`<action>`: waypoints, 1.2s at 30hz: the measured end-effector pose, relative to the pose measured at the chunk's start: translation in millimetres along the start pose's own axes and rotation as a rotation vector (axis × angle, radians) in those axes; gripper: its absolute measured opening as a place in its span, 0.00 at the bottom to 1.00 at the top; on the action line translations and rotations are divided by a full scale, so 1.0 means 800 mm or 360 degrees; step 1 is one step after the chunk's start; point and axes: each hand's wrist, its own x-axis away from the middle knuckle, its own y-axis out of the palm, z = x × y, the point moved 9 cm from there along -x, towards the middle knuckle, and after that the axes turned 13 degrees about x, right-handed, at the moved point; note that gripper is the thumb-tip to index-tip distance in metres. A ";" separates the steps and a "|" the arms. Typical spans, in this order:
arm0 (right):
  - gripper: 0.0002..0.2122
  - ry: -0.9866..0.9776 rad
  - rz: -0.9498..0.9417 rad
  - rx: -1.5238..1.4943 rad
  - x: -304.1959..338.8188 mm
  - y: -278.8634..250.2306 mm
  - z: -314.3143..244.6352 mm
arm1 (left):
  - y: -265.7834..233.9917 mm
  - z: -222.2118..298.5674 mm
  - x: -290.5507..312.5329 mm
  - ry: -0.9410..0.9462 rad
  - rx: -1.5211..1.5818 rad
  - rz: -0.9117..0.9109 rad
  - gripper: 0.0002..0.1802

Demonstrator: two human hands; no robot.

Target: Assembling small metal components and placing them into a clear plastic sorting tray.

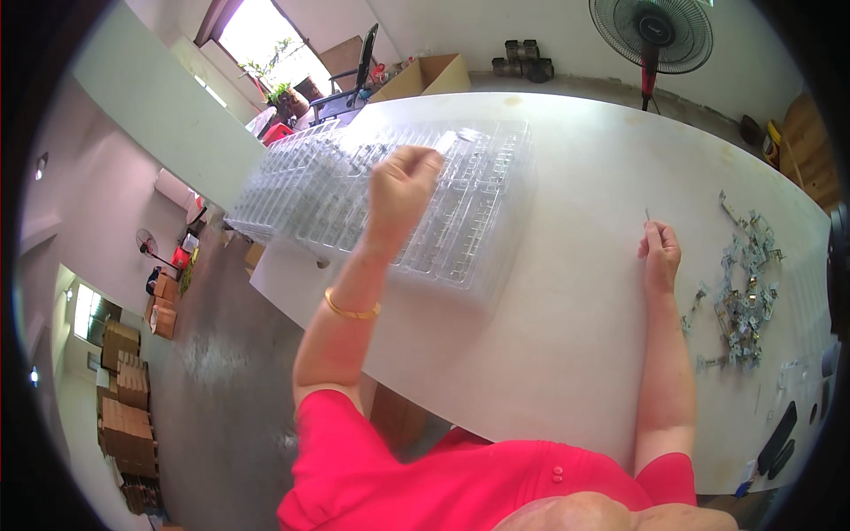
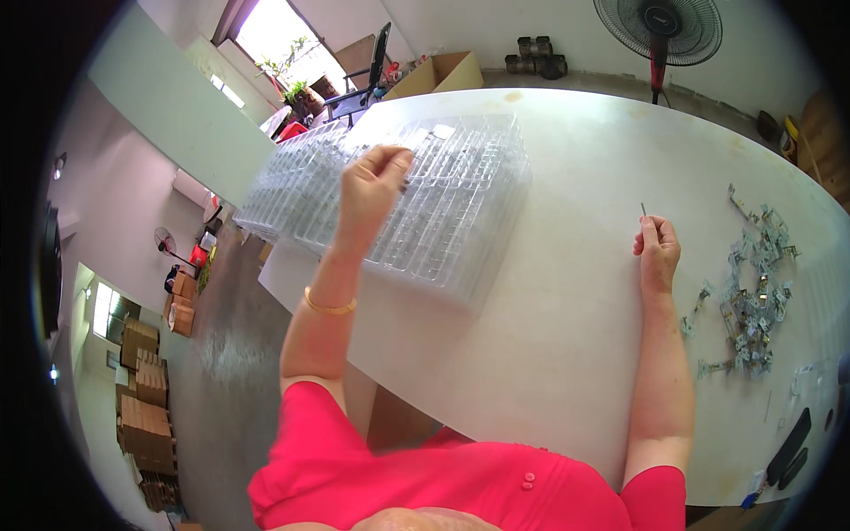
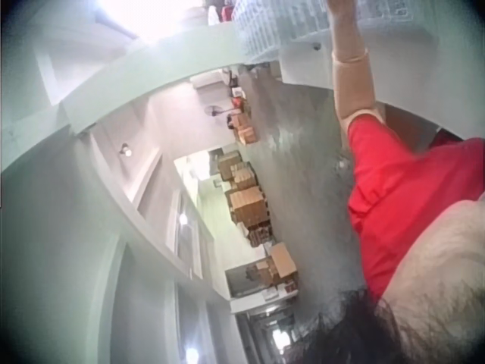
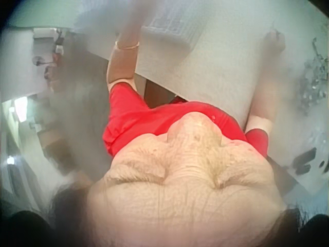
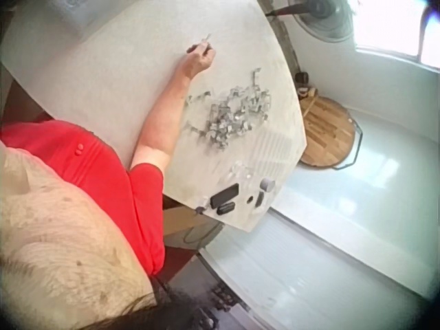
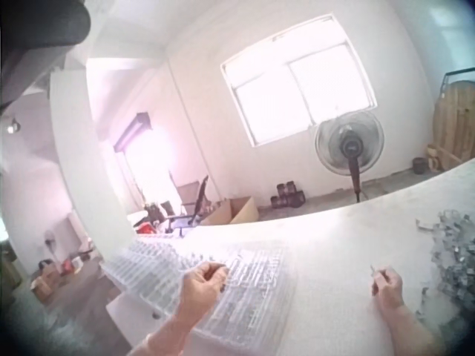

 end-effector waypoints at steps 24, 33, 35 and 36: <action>0.06 -0.0019 -0.0038 0.0038 0.000 0.004 0.007 | -0.078 -0.197 -0.171 -0.0142 -0.1010 0.0010 0.14; 0.06 -0.0025 -0.0043 0.0057 0.005 0.006 0.005 | -0.069 -0.197 -0.164 -0.0085 -0.1310 -0.0039 0.14; 0.06 -0.0005 -0.0036 0.0052 0.010 0.006 0.004 | -0.064 -0.194 -0.157 -0.0091 -0.1464 -0.0031 0.15; 0.06 0.0015 -0.0029 0.0047 0.012 0.005 0.005 | -0.057 -0.188 -0.155 -0.0088 -0.1458 -0.0055 0.15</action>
